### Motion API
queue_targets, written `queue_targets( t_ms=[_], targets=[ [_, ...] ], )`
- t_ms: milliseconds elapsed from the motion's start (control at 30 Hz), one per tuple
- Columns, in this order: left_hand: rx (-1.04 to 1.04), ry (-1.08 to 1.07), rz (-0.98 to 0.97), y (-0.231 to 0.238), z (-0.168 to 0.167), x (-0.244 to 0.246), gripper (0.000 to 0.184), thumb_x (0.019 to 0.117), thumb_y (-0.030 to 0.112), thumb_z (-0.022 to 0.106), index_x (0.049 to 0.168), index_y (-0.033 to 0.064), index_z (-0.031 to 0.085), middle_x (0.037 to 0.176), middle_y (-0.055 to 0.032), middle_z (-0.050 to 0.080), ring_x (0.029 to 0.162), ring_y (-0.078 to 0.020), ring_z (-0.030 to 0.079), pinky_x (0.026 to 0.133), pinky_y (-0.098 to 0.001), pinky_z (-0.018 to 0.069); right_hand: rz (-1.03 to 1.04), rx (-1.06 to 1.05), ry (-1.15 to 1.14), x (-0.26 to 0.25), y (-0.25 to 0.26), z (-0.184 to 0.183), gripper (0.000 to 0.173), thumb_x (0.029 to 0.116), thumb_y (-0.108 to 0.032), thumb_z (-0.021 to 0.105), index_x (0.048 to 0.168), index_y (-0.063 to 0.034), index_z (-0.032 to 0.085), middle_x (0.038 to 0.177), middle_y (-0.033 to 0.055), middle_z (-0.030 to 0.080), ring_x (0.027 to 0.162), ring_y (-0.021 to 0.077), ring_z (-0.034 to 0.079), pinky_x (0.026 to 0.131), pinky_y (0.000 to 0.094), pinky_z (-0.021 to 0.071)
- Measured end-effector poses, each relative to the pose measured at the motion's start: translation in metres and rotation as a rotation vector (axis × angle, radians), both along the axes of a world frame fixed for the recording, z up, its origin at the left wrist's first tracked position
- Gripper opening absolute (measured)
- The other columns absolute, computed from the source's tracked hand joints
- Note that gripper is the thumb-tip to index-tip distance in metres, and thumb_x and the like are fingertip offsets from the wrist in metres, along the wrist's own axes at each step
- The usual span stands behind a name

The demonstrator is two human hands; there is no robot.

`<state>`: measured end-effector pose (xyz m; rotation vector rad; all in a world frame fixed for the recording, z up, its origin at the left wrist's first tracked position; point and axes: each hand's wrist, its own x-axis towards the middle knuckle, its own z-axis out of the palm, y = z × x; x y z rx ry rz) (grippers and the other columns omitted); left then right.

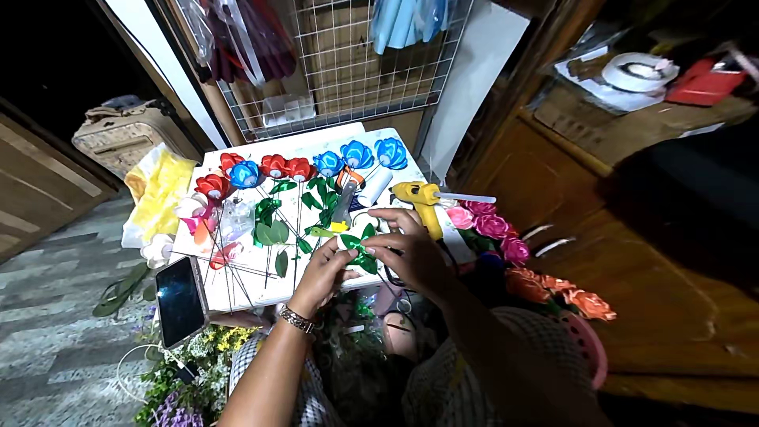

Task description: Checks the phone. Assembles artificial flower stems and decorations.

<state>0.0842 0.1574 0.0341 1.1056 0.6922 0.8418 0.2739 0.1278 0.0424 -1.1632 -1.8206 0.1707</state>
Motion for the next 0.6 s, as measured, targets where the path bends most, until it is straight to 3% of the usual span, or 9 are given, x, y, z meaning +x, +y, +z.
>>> queue_targets(
  t_ms=[133,433,600],
  targets=[
    [-0.004,-0.011,-0.024,0.0012,0.0021,-0.0027,0.033,0.1033,0.01,0.033,0.125,0.004,0.057,0.107,-0.0053,0.069,0.086,-0.0124,0.072,0.077,-0.0317,0.0627,0.014,-0.016,0.024,0.003,0.0006,-0.0011,0.015,0.0904,-0.017,0.068,0.094,-0.0121,0.081,0.133,0.0155,0.063,0.121,0.03,0.057,0.101,0.041,0.0478],
    [-0.018,0.006,-0.042,0.0006,0.0061,-0.0043,0.025,0.1073,0.007,0.04,0.121,0.003,0.061,0.102,-0.0051,0.072,0.085,-0.0115,0.073,0.078,-0.0294,0.063,0.04,-0.017,0.067,0.0071,0.0016,-0.0028,0.013,0.0904,-0.017,0.069,0.091,-0.0122,0.081,0.133,0.0139,0.063,0.12,0.0242,0.057,0.1,0.0354,0.0476],
    [-0.014,0.01,-0.054,0.0012,0.0043,-0.0049,0.024,0.1077,0.008,0.041,0.12,0.0027,0.061,0.102,-0.0053,0.072,0.084,-0.0118,0.073,0.078,-0.0295,0.063,0.06,-0.023,0.062,0.0083,0.0024,-0.0033,0.014,0.091,-0.018,0.068,0.091,-0.0128,0.081,0.134,0.0132,0.063,0.124,0.0253,0.054,0.104,0.0373,0.0449]
  ],
)
